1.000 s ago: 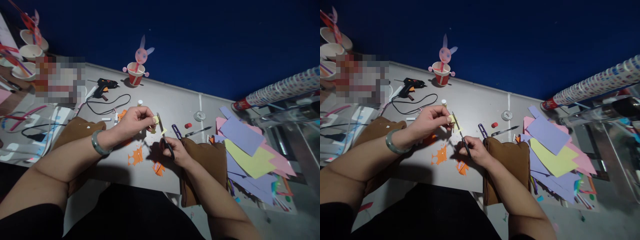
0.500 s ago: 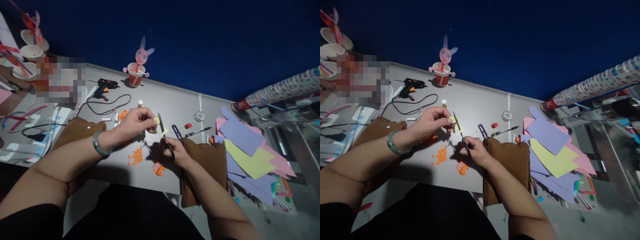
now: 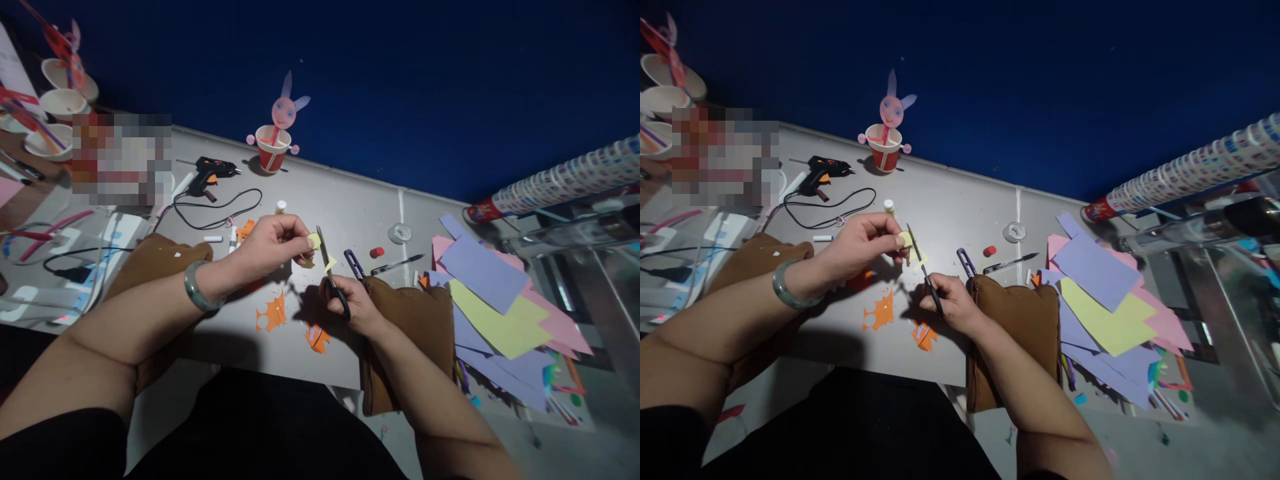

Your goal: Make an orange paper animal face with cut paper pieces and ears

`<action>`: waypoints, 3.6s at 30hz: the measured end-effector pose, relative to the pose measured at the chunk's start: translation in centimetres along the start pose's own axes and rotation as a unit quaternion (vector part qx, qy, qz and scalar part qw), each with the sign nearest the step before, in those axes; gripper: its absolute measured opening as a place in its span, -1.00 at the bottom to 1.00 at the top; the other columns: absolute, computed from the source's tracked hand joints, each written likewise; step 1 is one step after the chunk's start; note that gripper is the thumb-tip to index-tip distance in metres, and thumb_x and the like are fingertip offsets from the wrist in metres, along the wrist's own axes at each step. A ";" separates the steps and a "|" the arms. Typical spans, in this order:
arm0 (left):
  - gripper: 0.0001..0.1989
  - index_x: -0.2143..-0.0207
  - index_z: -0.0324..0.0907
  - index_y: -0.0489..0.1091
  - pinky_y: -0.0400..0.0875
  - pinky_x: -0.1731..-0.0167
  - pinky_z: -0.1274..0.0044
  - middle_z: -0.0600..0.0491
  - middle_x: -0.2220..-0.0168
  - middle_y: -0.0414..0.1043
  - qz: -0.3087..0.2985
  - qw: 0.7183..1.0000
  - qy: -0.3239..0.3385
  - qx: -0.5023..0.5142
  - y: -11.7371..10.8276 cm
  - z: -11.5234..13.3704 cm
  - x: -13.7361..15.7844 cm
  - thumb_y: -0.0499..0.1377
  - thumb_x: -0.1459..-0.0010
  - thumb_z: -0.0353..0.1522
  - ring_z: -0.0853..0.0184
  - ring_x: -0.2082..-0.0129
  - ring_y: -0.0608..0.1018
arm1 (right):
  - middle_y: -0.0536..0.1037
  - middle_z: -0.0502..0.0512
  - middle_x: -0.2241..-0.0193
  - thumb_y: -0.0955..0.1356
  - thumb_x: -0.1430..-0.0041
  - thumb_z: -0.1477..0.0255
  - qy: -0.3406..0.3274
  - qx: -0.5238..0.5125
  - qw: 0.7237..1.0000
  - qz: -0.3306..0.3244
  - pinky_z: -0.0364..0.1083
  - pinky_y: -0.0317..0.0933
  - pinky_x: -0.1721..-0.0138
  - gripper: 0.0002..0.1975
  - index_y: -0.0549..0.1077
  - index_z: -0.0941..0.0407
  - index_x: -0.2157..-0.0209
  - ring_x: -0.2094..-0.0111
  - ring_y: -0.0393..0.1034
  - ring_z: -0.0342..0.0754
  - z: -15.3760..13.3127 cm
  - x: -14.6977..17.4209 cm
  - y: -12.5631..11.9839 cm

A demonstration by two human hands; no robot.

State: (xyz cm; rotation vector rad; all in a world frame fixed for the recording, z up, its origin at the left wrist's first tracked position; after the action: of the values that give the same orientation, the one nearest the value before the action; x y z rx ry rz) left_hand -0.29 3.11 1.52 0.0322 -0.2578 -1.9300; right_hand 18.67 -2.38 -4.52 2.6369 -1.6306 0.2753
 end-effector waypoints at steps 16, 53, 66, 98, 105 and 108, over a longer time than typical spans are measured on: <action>-0.88 0.47 -0.23 0.41 0.49 0.47 0.64 0.10 0.53 0.49 -0.001 1.000 0.014 -0.018 -0.4 0.2 -0.1 0.28 -0.10 -0.42 0.48 0.54 0.56 | 0.28 -0.09 0.62 0.50 0.11 -0.15 -0.003 -0.016 1.000 -0.009 -0.14 0.02 0.49 -0.38 0.30 0.11 0.58 0.55 0.06 -0.19 -0.5 0.0 0.1; -0.85 0.49 -0.22 0.39 0.48 0.50 0.65 0.12 0.55 0.44 0.027 0.998 0.059 -0.026 -0.9 0.3 -0.6 0.33 -0.01 -0.40 0.48 0.53 0.53 | 0.26 -0.10 0.62 0.49 0.10 -0.15 -0.014 0.001 1.000 -0.003 -0.13 0.05 0.49 -0.38 0.30 0.11 0.61 0.56 0.06 -0.21 -0.4 -0.2 -0.1; -0.77 0.49 -0.21 0.39 0.47 0.50 0.63 0.09 0.54 0.47 0.031 0.997 0.047 -0.054 -1.0 0.6 -0.6 0.37 0.00 -0.29 0.45 0.51 0.53 | 0.26 -0.06 0.63 0.50 0.13 -0.17 -0.080 -0.022 0.996 -0.021 -0.10 0.00 0.49 -0.36 0.27 0.09 0.64 0.54 0.11 -0.14 -0.2 0.5 -0.1; -0.93 0.43 -0.21 0.51 0.40 0.36 0.54 -0.05 0.25 0.60 -0.228 0.946 -0.011 -0.230 0.4 -4.3 -1.0 0.27 -0.03 -0.38 0.42 0.42 0.53 | 0.25 -0.11 0.72 0.44 0.13 -0.21 -0.149 -0.275 0.945 -0.099 -0.11 0.02 0.61 -0.36 0.23 0.05 0.69 0.72 0.04 -0.22 -0.7 0.4 -1.3; -0.95 0.44 -0.18 0.49 0.40 0.47 0.59 0.04 0.47 0.53 -0.156 0.963 0.013 -0.220 -0.6 -4.2 -1.8 0.26 -0.04 -0.38 0.43 0.47 0.52 | 0.41 -0.01 0.46 0.52 -0.01 0.30 -0.190 0.105 0.939 0.266 -0.07 0.17 0.36 -0.68 0.30 0.05 0.52 0.44 0.27 -0.11 -2.9 1.1 -5.1; -0.94 0.45 -0.18 0.45 0.37 0.50 0.59 0.06 0.51 0.49 -0.128 0.968 0.012 -0.218 -0.7 -4.1 -1.9 0.26 -0.05 -0.38 0.44 0.51 0.50 | 0.43 0.01 0.43 0.47 0.00 0.39 -0.184 0.252 0.894 0.323 -0.02 0.21 0.23 -0.66 0.20 0.04 0.53 0.35 0.34 -0.04 -3.6 1.3 -6.5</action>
State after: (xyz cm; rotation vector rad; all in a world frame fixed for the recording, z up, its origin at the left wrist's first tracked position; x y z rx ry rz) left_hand 0.32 4.42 -2.82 -0.2111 0.2009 -2.2030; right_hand 24.55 -0.20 -0.34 2.4455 -2.9030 0.2404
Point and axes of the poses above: each hand's wrist, its own x-axis away from the middle knuckle, its own y-axis out of the palm, z = x × y, the point moved 3 cm from there along -x, towards the middle knuckle
